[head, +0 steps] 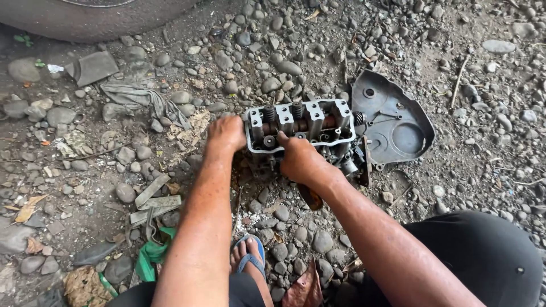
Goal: The person sits on the ground and works on a disassembled engine cylinder head. They use a hammer and a metal rod to tap and adjust internal components within the cylinder head.
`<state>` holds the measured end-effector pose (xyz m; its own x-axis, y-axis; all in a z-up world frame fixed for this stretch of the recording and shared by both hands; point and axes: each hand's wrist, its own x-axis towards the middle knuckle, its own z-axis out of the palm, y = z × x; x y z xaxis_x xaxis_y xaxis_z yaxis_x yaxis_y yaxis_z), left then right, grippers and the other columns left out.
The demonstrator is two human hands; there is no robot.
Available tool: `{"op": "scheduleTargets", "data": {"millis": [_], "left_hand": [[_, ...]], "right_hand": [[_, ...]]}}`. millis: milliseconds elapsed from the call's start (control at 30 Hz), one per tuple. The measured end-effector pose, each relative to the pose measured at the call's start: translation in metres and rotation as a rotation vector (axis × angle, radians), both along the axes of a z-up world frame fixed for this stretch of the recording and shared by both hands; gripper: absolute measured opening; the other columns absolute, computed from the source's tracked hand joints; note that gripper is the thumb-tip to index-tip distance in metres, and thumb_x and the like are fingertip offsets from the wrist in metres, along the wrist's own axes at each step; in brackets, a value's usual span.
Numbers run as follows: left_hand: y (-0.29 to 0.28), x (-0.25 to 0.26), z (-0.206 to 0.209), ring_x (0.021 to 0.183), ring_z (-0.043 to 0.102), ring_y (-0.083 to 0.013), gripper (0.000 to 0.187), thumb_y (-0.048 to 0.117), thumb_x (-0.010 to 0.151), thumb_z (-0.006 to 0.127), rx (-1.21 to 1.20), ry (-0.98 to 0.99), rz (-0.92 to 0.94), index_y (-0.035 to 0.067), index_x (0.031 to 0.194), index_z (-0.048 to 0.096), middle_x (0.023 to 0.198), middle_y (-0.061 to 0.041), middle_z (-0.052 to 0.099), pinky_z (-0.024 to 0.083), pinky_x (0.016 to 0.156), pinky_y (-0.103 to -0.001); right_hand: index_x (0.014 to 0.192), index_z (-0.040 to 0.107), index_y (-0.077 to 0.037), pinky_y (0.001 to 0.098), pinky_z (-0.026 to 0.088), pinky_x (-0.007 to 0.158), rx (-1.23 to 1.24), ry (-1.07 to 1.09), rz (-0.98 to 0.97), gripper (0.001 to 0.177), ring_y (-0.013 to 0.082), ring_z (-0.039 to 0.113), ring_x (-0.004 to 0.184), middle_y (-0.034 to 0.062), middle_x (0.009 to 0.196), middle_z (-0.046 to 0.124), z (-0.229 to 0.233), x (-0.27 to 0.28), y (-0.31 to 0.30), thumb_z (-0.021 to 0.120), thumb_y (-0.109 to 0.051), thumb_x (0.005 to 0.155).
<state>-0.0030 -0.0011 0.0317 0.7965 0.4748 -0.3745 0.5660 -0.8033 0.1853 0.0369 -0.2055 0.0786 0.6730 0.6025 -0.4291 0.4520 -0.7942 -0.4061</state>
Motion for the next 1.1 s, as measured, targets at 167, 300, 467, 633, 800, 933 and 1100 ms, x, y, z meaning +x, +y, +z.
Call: {"op": "scheduleTargets", "data": {"millis": [167,300,467,633,800,933,1100], "left_hand": [[-0.019,-0.028,-0.019,0.115,0.071,-0.0332,0.032,0.004,0.102,0.049,0.195,-0.359,-0.029,0.004,0.126,0.071,0.115,-0.017,0.076,0.042,0.112,-0.053],[-0.001,-0.02,-0.048,0.106,0.076,-0.0321,0.045,0.03,0.108,0.036,0.141,-0.154,-0.021,0.013,0.108,0.077,0.1,-0.009,0.081,0.052,0.104,-0.047],[0.005,0.001,-0.022,0.114,0.072,-0.0344,0.035,0.017,0.088,0.051,0.049,-0.012,-0.013,0.008,0.105,0.08,0.111,-0.013,0.079,0.056,0.099,-0.052],[0.005,0.004,-0.007,0.12,0.069,-0.0333,0.037,0.018,0.083,0.057,-0.006,0.048,-0.022,0.006,0.11,0.079,0.119,-0.014,0.076,0.056,0.101,-0.052],[0.008,0.006,-0.011,0.122,0.068,-0.0342,0.039,0.018,0.083,0.06,-0.026,0.034,-0.036,0.004,0.115,0.077,0.121,-0.016,0.075,0.055,0.103,-0.053],[-0.003,0.0,0.0,0.122,0.068,-0.0335,0.039,0.014,0.085,0.055,-0.004,0.019,-0.031,0.003,0.115,0.077,0.121,-0.015,0.076,0.055,0.103,-0.052],[-0.004,-0.013,-0.034,0.105,0.076,-0.0334,0.034,0.005,0.09,0.047,0.12,-0.19,-0.05,0.004,0.102,0.08,0.099,-0.014,0.08,0.06,0.094,-0.048]], "right_hand": [[0.157,0.038,-0.017,0.0578,0.056,0.098,-0.045,0.088,-0.005,0.075,0.0456,0.068,0.115,0.0278,0.115,0.071,0.046,-0.028,-0.004,0.059,-0.012,0.086],[0.158,0.038,-0.024,0.055,0.058,0.095,-0.034,0.041,-0.002,0.075,0.0413,0.07,0.113,0.0218,0.113,0.073,0.004,-0.002,0.007,0.059,-0.016,0.087],[0.158,0.038,-0.023,0.0567,0.058,0.096,-0.056,0.062,-0.011,0.074,0.0443,0.069,0.113,0.0256,0.113,0.072,0.026,-0.016,-0.002,0.06,-0.013,0.087],[0.157,0.038,-0.022,0.0571,0.059,0.093,-0.046,0.032,-0.002,0.075,0.0451,0.069,0.112,0.0264,0.112,0.072,-0.001,0.0,0.004,0.061,-0.013,0.086],[0.158,0.035,-0.019,0.0587,0.057,0.096,-0.085,0.069,0.017,0.075,0.047,0.069,0.112,0.0289,0.112,0.072,0.063,-0.032,-0.004,0.057,-0.01,0.088],[0.159,0.036,-0.022,0.0579,0.058,0.094,-0.046,0.035,0.013,0.072,0.0456,0.069,0.112,0.0264,0.114,0.072,0.005,-0.004,0.006,0.055,-0.013,0.09],[0.159,0.036,-0.021,0.0591,0.057,0.095,-0.088,0.093,0.014,0.074,0.0466,0.068,0.114,0.0289,0.115,0.071,0.04,-0.023,-0.004,0.057,-0.013,0.088]]}}
